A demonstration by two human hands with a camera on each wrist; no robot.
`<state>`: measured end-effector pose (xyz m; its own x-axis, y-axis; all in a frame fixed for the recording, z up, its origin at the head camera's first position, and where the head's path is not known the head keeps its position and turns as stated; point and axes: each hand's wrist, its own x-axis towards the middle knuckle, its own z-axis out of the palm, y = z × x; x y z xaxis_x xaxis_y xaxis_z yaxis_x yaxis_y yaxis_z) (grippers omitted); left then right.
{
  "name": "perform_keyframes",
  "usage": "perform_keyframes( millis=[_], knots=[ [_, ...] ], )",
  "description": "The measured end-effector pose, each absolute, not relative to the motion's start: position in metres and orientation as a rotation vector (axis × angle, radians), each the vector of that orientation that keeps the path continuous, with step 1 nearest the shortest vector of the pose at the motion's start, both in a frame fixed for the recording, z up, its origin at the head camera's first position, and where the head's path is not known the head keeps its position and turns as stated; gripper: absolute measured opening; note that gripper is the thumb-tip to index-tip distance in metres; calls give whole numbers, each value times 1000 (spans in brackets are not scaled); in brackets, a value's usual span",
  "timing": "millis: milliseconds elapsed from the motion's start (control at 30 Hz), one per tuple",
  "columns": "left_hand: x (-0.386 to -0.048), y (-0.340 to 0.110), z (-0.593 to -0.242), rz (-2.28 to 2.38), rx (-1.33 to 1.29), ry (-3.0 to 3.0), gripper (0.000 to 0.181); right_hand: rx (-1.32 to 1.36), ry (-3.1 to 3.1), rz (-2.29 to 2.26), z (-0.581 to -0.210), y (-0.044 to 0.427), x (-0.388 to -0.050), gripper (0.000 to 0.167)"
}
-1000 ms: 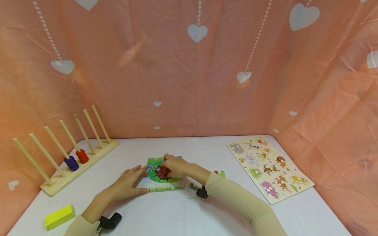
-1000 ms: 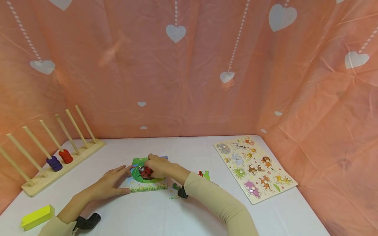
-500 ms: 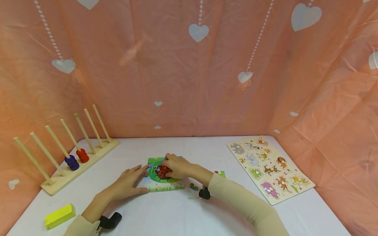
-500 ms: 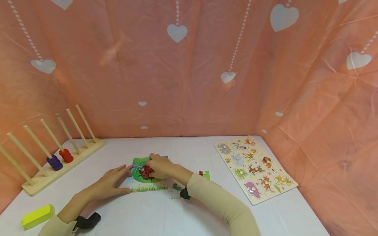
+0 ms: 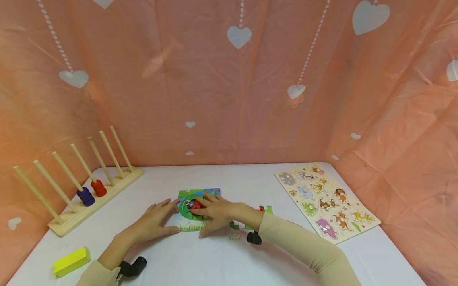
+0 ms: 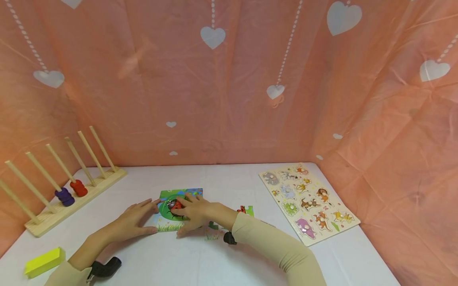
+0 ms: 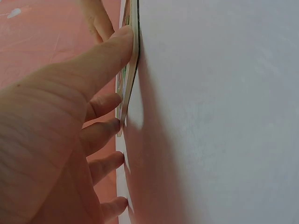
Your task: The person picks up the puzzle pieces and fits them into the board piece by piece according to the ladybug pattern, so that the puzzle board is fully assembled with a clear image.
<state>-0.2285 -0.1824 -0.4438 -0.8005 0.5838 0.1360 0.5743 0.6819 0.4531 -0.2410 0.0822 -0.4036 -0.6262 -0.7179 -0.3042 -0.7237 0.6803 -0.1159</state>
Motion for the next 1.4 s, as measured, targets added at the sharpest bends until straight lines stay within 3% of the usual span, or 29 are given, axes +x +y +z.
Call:
perform_keyframes(
  millis=[367, 767, 1233, 1400],
  knots=[
    [-229, -183, -443, 757, 986, 2865, 85, -1036, 2579, 49, -401, 79, -235, 90],
    [-228, -182, -443, 764, 986, 2860, 75, -998, 2613, 145, -409, 73, -231, 89],
    [-229, -181, -442, 745, 986, 2862, 84, -1023, 2575, 132, -399, 86, -236, 86],
    [-230, -181, -443, 746, 987, 2863, 68, -1078, 2550, 204, -396, 90, -237, 85]
  ],
)
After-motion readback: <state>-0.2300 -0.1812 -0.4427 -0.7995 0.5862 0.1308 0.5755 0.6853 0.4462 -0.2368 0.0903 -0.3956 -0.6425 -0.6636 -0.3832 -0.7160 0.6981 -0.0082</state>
